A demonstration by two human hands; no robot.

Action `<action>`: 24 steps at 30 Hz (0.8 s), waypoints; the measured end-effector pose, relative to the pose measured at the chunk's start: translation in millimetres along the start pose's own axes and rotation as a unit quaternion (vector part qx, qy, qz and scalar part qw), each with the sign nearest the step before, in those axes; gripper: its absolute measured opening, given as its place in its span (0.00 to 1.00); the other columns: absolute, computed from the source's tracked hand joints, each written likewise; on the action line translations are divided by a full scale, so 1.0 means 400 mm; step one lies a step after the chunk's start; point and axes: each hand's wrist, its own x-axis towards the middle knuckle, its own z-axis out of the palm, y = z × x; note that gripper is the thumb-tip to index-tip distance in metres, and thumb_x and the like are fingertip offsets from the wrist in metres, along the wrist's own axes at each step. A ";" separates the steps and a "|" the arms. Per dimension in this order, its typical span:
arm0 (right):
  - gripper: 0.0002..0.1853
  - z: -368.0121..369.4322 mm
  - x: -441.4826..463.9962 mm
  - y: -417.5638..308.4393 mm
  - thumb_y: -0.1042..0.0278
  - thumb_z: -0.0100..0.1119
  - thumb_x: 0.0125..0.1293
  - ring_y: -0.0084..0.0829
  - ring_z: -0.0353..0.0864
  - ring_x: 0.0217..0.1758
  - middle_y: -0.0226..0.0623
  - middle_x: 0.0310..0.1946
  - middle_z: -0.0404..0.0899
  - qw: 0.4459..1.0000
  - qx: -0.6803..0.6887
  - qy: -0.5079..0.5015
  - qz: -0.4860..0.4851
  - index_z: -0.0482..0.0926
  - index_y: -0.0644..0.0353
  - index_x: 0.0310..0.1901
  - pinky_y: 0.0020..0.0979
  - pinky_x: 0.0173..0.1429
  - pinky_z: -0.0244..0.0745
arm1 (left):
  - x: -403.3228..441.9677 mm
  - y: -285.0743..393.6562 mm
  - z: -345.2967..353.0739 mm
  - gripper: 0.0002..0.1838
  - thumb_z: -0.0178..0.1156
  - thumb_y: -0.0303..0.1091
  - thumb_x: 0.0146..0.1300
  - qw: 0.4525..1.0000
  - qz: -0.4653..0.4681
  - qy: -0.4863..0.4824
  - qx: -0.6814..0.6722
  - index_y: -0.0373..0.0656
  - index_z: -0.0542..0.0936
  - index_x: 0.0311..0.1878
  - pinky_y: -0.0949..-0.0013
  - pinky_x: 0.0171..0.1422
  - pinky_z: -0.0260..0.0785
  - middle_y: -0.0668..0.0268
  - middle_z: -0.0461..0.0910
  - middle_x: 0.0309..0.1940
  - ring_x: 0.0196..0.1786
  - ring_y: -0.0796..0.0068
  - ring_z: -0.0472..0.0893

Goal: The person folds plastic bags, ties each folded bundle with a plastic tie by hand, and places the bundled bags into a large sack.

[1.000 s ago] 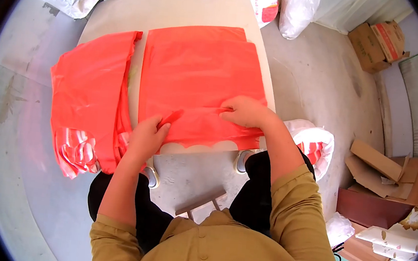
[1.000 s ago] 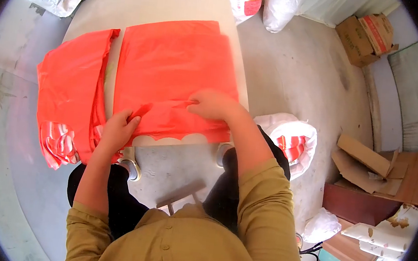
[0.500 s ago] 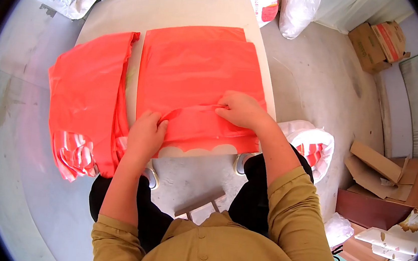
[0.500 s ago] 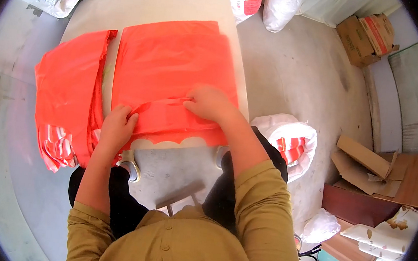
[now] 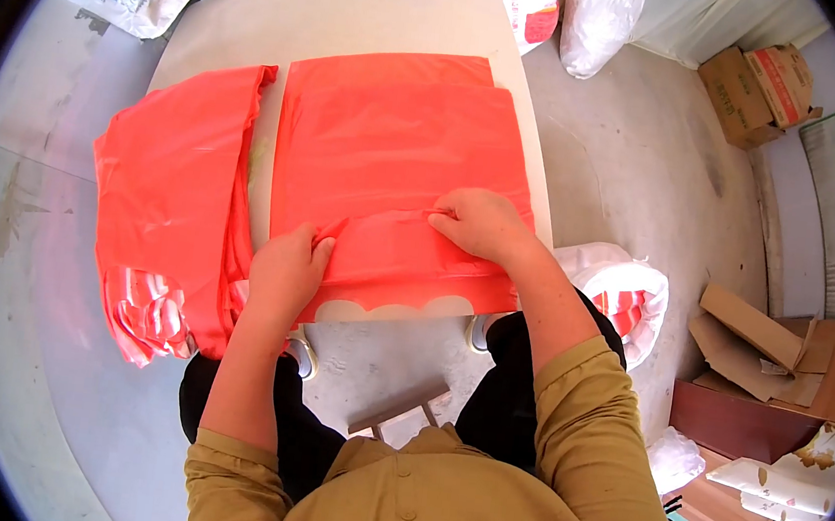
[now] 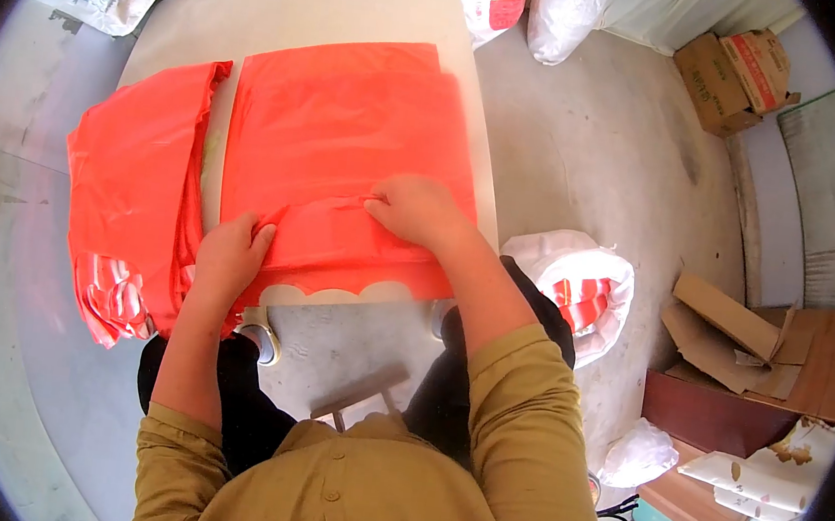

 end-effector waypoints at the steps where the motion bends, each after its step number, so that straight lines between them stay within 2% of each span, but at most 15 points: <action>1: 0.13 0.002 -0.001 0.000 0.58 0.61 0.67 0.45 0.84 0.45 0.43 0.38 0.86 1.000 -0.009 0.010 -0.005 0.86 0.60 0.40 0.42 0.49 0.77 | 0.002 -0.003 0.004 0.19 0.58 0.47 0.72 1.000 0.000 0.001 0.004 0.37 0.80 0.39 0.44 0.46 0.73 0.45 0.83 0.34 0.41 0.41 0.83; 3: 0.13 0.009 -0.003 0.001 0.58 0.63 0.66 0.45 0.83 0.45 0.43 0.38 0.85 0.999 -0.029 0.030 -0.015 0.86 0.60 0.39 0.43 0.48 0.77 | 0.005 -0.006 0.010 0.19 0.58 0.47 0.72 1.000 0.000 0.006 0.010 0.37 0.80 0.39 0.44 0.45 0.73 0.45 0.83 0.34 0.41 0.41 0.83; 6: 0.12 0.037 -0.015 0.007 0.59 0.67 0.63 0.45 0.82 0.47 0.40 0.40 0.83 0.985 -0.070 0.138 -0.076 0.83 0.60 0.40 0.42 0.49 0.77 | 0.006 -0.008 0.019 0.19 0.58 0.47 0.72 1.000 0.004 0.015 0.023 0.37 0.79 0.39 0.44 0.45 0.74 0.45 0.84 0.33 0.40 0.41 0.83; 9: 0.13 0.050 -0.025 0.007 0.63 0.72 0.57 0.43 0.79 0.49 0.36 0.42 0.80 0.938 -0.136 0.243 -0.208 0.81 0.58 0.40 0.41 0.49 0.76 | 0.004 -0.004 0.024 0.18 0.58 0.47 0.72 0.999 0.002 0.016 0.052 0.38 0.79 0.40 0.43 0.43 0.74 0.46 0.84 0.31 0.38 0.42 0.84; 12: 0.19 0.060 -0.090 -0.014 0.66 0.73 0.52 0.43 0.76 0.56 0.37 0.50 0.79 0.959 -0.174 0.079 -0.209 0.81 0.56 0.47 0.40 0.58 0.75 | 0.000 0.005 0.027 0.18 0.58 0.48 0.72 0.996 -0.007 0.014 0.088 0.39 0.78 0.40 0.43 0.41 0.75 0.47 0.83 0.29 0.36 0.42 0.84; 14: 0.23 0.071 -0.124 -0.024 0.68 0.72 0.52 0.43 0.74 0.62 0.38 0.56 0.77 0.948 -0.156 0.115 -0.252 0.80 0.55 0.52 0.42 0.63 0.72 | -0.002 0.006 0.035 0.18 0.58 0.48 0.72 0.993 -0.004 0.024 0.115 0.41 0.77 0.40 0.43 0.40 0.75 0.49 0.83 0.26 0.34 0.43 0.84; 15: 0.26 0.073 -0.134 -0.024 0.69 0.72 0.52 0.43 0.72 0.65 0.39 0.59 0.77 0.942 -0.146 0.133 -0.273 0.79 0.55 0.55 0.43 0.66 0.70 | -0.004 0.014 0.032 0.17 0.60 0.47 0.71 0.992 -0.015 0.017 0.123 0.40 0.78 0.41 0.45 0.40 0.75 0.50 0.83 0.29 0.36 0.45 0.85; 17: 0.29 0.069 -0.142 -0.007 0.70 0.71 0.53 0.43 0.70 0.69 0.40 0.65 0.73 0.944 -0.157 0.107 -0.269 0.77 0.54 0.59 0.45 0.71 0.67 | -0.008 0.039 0.013 0.16 0.63 0.45 0.68 0.990 -0.034 0.004 0.137 0.40 0.78 0.45 0.48 0.42 0.77 0.51 0.85 0.33 0.39 0.48 0.85; 20: 0.31 0.072 -0.134 0.019 0.71 0.69 0.53 0.43 0.68 0.71 0.40 0.69 0.70 0.943 -0.174 0.086 -0.272 0.76 0.54 0.62 0.46 0.72 0.65 | -0.029 0.025 -0.003 0.20 0.68 0.38 0.62 0.976 0.174 0.100 0.087 0.38 0.80 0.54 0.52 0.54 0.76 0.52 0.82 0.49 0.54 0.50 0.81; 23: 0.32 0.074 -0.130 0.023 0.73 0.68 0.54 0.43 0.67 0.73 0.41 0.72 0.68 0.941 -0.199 0.071 -0.266 0.75 0.55 0.64 0.46 0.73 0.65 | -0.043 0.023 -0.011 0.29 0.70 0.32 0.53 0.954 0.294 0.032 0.051 0.39 0.79 0.60 0.55 0.65 0.72 0.53 0.77 0.60 0.64 0.50 0.74; 24: 0.32 0.073 -0.130 0.021 0.73 0.67 0.55 0.44 0.67 0.73 0.41 0.73 0.67 0.940 -0.209 0.065 -0.262 0.74 0.55 0.65 0.47 0.73 0.65 | -0.045 0.020 -0.008 0.28 0.69 0.31 0.53 0.952 0.299 0.041 0.058 0.39 0.79 0.60 0.55 0.66 0.73 0.53 0.78 0.60 0.64 0.50 0.75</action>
